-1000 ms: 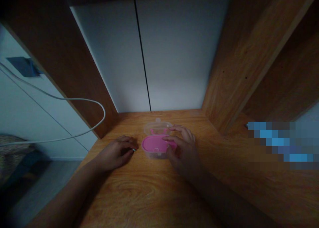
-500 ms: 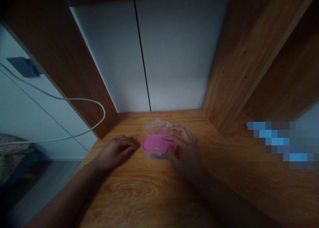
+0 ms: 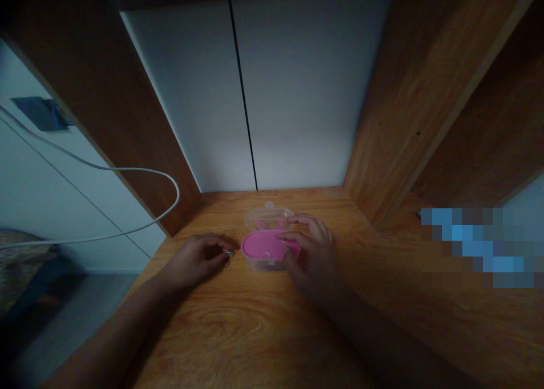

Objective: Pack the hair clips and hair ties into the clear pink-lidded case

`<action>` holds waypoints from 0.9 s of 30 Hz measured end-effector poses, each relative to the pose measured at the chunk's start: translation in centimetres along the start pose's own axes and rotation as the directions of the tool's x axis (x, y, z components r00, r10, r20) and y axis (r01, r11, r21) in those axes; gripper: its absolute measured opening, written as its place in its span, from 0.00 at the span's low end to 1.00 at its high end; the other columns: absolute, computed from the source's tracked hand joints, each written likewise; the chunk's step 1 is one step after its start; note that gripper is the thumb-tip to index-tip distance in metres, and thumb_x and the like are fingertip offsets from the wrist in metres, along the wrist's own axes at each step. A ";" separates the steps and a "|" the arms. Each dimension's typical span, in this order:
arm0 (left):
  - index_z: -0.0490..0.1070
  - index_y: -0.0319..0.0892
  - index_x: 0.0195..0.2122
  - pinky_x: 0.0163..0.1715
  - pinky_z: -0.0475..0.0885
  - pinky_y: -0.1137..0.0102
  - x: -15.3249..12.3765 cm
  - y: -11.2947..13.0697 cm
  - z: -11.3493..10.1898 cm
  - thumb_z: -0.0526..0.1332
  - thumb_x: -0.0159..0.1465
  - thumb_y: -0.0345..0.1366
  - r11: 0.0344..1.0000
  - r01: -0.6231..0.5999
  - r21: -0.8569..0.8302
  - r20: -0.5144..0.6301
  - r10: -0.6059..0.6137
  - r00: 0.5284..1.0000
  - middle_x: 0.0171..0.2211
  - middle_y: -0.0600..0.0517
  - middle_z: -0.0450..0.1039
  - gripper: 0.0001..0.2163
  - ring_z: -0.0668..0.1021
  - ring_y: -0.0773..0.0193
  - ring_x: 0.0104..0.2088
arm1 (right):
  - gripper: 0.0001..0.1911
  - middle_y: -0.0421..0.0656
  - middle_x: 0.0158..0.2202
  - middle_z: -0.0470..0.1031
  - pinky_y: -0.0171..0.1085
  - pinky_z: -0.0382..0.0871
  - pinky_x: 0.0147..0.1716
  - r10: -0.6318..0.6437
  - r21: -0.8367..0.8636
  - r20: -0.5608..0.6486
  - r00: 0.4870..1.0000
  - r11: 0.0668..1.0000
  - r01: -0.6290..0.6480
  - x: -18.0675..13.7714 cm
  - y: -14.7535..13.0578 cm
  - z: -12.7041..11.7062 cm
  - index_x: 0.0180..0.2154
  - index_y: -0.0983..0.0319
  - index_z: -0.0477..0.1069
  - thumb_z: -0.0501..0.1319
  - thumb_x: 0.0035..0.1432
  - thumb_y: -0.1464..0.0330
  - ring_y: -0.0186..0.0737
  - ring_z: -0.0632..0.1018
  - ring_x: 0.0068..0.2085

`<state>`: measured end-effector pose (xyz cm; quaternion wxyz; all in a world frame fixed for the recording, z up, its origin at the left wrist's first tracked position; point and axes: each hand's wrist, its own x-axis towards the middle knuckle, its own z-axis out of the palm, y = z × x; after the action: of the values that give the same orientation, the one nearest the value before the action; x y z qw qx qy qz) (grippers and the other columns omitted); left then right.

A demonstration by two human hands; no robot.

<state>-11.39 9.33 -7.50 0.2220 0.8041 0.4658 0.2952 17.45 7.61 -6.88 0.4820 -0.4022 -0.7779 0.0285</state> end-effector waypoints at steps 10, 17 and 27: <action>0.76 0.39 0.36 0.32 0.74 0.70 0.1 0.3 0.3 0.65 0.61 0.36 0.917 0.087 -0.390 -0.121 -0.145 0.982 0.31 0.49 0.78 0.06 0.78 0.64 0.30 | 0.14 0.46 0.51 0.71 0.58 0.65 0.53 -0.073 -0.037 -0.026 0.997 0.997 0.072 0.2 -0.4 -0.2 0.42 0.54 0.75 0.60 0.55 0.74 0.53 0.71 0.55; 0.72 0.39 0.29 0.27 0.70 0.75 -0.3 2.9 1.2 0.74 0.53 0.35 0.608 0.088 -0.789 -0.001 -0.144 0.990 0.25 0.54 0.76 0.11 0.75 0.70 0.25 | 0.16 0.40 0.45 0.78 0.53 0.64 0.53 -0.346 -0.111 0.024 0.938 0.932 0.346 -0.1 -1.8 -0.5 0.45 0.51 0.72 0.67 0.54 0.71 0.49 0.74 0.53; 0.73 0.37 0.26 0.26 0.69 0.76 -1.0 6.0 4.1 0.74 0.52 0.35 0.588 0.114 -0.801 0.088 -0.072 0.993 0.24 0.52 0.76 0.11 0.74 0.72 0.23 | 0.11 0.33 0.38 0.83 0.47 0.59 0.57 -0.476 -0.083 0.142 0.868 0.868 0.489 -0.6 -2.3 -0.5 0.43 0.51 0.74 0.68 0.58 0.67 0.40 0.77 0.51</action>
<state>-5.28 5.34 -6.92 0.5866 0.5985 0.3186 0.4429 16.54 5.47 -6.08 0.4033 -0.2199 -0.8808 -0.1149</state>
